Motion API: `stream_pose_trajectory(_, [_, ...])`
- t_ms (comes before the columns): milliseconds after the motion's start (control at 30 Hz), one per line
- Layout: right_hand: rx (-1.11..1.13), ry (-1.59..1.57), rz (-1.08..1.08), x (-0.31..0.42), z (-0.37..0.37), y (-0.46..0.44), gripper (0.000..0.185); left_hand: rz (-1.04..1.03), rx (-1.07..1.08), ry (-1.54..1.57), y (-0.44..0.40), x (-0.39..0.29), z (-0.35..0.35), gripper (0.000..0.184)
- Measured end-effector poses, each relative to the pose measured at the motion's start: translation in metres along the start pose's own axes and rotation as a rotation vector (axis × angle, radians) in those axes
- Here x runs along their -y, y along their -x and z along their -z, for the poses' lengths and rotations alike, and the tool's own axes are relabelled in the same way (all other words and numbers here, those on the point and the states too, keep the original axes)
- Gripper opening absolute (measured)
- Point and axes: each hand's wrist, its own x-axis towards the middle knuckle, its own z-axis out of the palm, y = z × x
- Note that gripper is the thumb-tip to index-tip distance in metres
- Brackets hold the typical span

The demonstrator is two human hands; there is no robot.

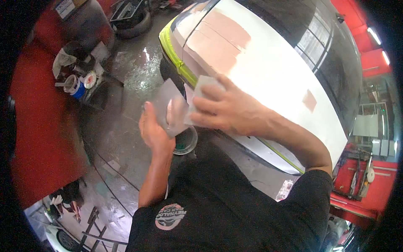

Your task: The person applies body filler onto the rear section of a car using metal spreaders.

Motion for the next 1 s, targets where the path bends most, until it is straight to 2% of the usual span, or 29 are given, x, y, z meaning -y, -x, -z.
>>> stream_pose_trajectory(33, [0.041, 0.011, -0.037, -0.007, 0.007, 0.005, 0.058, -0.028, -0.093, -0.04, -0.003, -0.002, -0.002, 0.044])
stream_pose_trajectory(67, [-0.018, 0.068, -0.084, -0.018, 0.006, 0.01, 0.053, -0.062, -0.188, -0.077, -0.007, -0.005, -0.004, 0.044])
stream_pose_trajectory(167, [-0.17, 0.212, -0.148, -0.064, 0.003, 0.014, 0.041, -0.158, -0.274, -0.029, -0.021, -0.018, -0.015, 0.045])
stream_pose_trajectory(233, [-0.275, 0.264, -0.133, -0.102, -0.006, 0.004, 0.034, -0.1, -0.256, -0.013, -0.03, 0.002, 0.002, 0.047])
stream_pose_trajectory(367, [-0.248, 0.347, -0.092, -0.181, -0.047, -0.027, 0.052, 0.011, -0.244, -0.034, -0.018, 0.039, 0.001, 0.046])
stream_pose_trajectory(467, [-0.268, 0.36, -0.055, -0.215, -0.066, -0.042, 0.051, 0.048, -0.254, -0.075, -0.009, 0.054, 0.017, 0.045])
stream_pose_trajectory(633, [-0.255, 0.313, -0.021, -0.222, -0.072, -0.057, 0.048, 0.032, -0.26, -0.051, -0.012, 0.07, 0.049, 0.043])
stream_pose_trajectory(900, [-0.211, 0.281, -0.017, -0.221, -0.074, -0.066, 0.048, 0.054, -0.294, -0.063, -0.023, 0.077, 0.042, 0.041])
stream_pose_trajectory(1000, [-0.262, 0.293, -0.034, -0.222, -0.083, -0.067, 0.046, 0.066, -0.319, -0.076, -0.025, 0.08, 0.041, 0.04])
